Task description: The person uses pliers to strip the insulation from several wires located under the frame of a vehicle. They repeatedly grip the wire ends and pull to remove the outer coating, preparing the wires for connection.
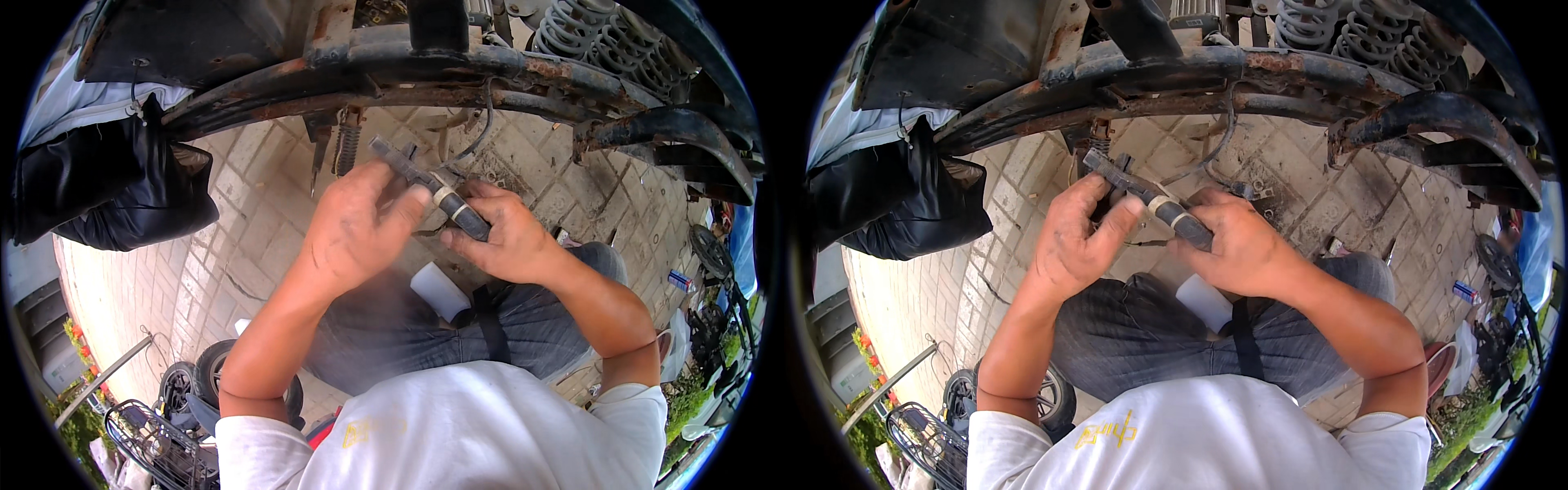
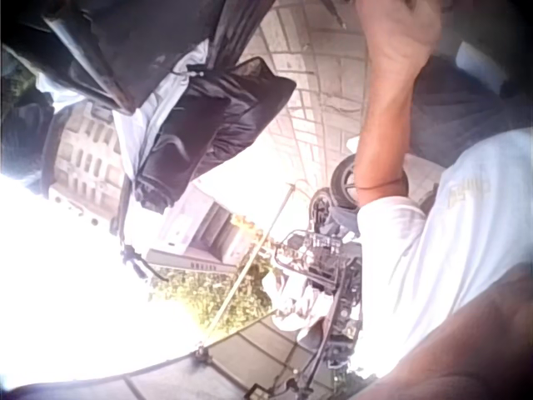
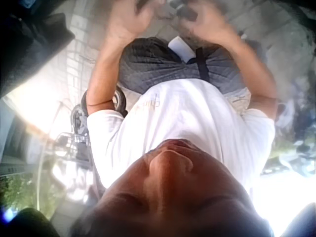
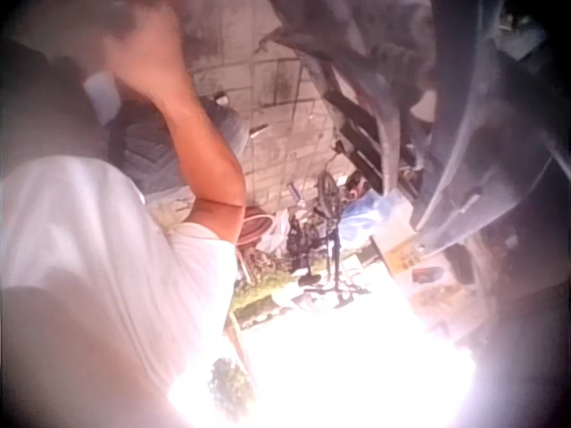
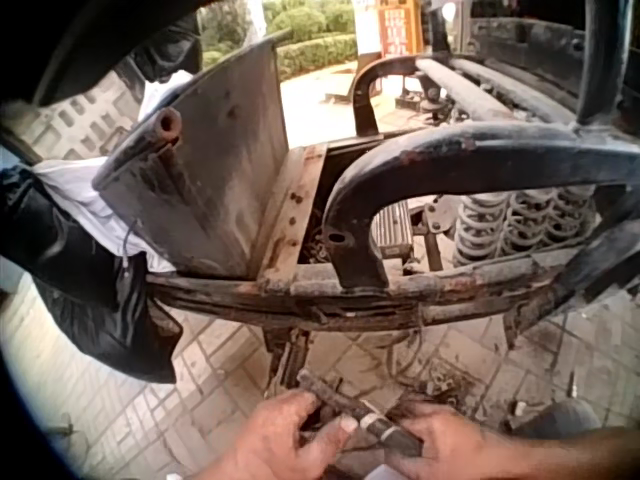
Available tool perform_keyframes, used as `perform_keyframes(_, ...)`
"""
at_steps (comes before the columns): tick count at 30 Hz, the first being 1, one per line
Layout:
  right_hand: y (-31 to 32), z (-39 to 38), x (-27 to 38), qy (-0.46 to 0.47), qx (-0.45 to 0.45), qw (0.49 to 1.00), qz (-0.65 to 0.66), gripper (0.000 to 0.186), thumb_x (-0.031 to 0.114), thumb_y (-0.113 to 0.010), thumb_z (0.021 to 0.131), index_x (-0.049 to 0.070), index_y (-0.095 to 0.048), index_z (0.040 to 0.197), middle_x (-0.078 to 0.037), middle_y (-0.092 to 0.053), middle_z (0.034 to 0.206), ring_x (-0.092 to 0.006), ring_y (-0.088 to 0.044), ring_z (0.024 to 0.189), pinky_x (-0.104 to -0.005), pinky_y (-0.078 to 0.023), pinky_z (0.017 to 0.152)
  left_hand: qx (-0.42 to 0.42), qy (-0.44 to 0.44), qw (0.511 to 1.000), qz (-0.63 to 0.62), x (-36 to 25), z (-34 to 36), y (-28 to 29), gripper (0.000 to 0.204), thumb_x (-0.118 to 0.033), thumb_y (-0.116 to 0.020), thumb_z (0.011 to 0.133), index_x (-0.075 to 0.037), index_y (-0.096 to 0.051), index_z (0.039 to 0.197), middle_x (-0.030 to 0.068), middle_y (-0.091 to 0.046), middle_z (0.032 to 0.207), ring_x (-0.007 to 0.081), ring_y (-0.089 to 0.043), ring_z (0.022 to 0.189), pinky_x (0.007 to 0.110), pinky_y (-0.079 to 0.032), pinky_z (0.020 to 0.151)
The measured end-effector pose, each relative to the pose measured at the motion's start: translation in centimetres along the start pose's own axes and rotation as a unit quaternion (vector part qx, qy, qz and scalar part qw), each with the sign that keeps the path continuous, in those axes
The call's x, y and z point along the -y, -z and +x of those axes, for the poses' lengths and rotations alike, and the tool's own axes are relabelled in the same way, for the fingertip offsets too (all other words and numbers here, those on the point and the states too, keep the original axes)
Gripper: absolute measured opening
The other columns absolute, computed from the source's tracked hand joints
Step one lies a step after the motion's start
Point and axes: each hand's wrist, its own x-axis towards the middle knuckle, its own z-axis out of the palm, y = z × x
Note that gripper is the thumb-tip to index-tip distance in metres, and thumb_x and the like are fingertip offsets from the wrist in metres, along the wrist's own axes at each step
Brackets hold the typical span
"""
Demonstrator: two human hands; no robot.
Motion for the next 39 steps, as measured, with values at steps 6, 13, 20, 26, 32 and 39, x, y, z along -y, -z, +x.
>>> perform_keyframes(6,2.4,0.4,0.3,-0.146,0.198,0.916,0.316,0.02,0.018,-0.072,0.083,-0.001,-0.067,0.089,-0.002,-0.066,0.08,-0.0081,-0.057,0.075,-0.0268,-0.046,0.07,-0.024,0.005,0.999,-0.044,-0.6,-0.2,-0.2,0.031,-0.018,-0.074,0.081,-0.002,-0.051,0.068,-0.0026,-0.042,0.06,0.007,-0.035,0.059,0.025,-0.031,0.051)
perform_keyframes(13,2.3,0.8,0.4,-0.174,0.195,0.919,0.297,0.022,0.016,-0.074,0.079,-0.001,-0.068,0.093,-0.005,-0.068,0.085,-0.0112,-0.061,0.081,-0.0263,-0.048,0.076,-0.045,0.007,0.999,-0.016,-0.2,0.2,0.0,0.027,-0.021,-0.077,0.072,-0.002,-0.065,0.088,0.0111,-0.055,0.064,0.0195,-0.049,0.057,0.032,-0.044,0.056)
perform_keyframes(20,2.8,0.2,1.2,-0.18,0.163,0.921,0.303,0.031,0.01,-0.075,0.067,-0.005,-0.07,0.093,-0.009,-0.067,0.09,-0.0174,-0.063,0.087,-0.0306,-0.05,0.08,-0.025,-0.036,0.998,-0.042,0.5,0.8,-1.0,0.027,-0.018,-0.081,0.068,-0.001,-0.065,0.082,0.0076,-0.05,0.062,0.0125,-0.043,0.057,0.029,-0.041,0.054)
perform_keyframes(26,1.0,-0.6,1.0,-0.214,0.12,0.896,0.369,0.041,0.013,-0.077,0.06,-0.005,-0.069,0.096,-0.012,-0.066,0.101,-0.0188,-0.062,0.091,-0.0305,-0.049,0.082,-0.041,-0.038,0.997,-0.048,1.2,0.5,-0.7,0.033,-0.023,-0.082,0.067,0.0,-0.06,0.074,0.0116,-0.05,0.061,0.0198,-0.045,0.054,0.033,-0.041,0.052)
perform_keyframes(32,1.2,-0.6,0.9,-0.225,0.112,0.925,0.286,0.039,0.008,-0.071,0.067,-0.005,-0.066,0.103,-0.009,-0.065,0.102,-0.0165,-0.059,0.097,-0.0288,-0.048,0.083,-0.084,-0.113,0.99,0.017,2.2,0.7,-1.1,0.037,-0.027,-0.082,0.065,0.0,-0.058,0.073,0.0167,-0.054,0.064,0.0327,-0.051,0.057,0.037,-0.042,0.053)
perform_keyframes(39,1.2,0.2,1.7,-0.183,0.099,0.961,0.183,0.033,0.002,-0.063,0.077,-0.003,-0.063,0.109,-0.007,-0.065,0.101,-0.0137,-0.059,0.09,-0.0272,-0.048,0.079,-0.054,-0.078,0.995,-0.022,1.6,0.7,-0.8,0.034,-0.023,-0.079,0.072,0.0,-0.054,0.072,0.0062,-0.048,0.059,0.0125,-0.046,0.054,0.031,-0.038,0.049)
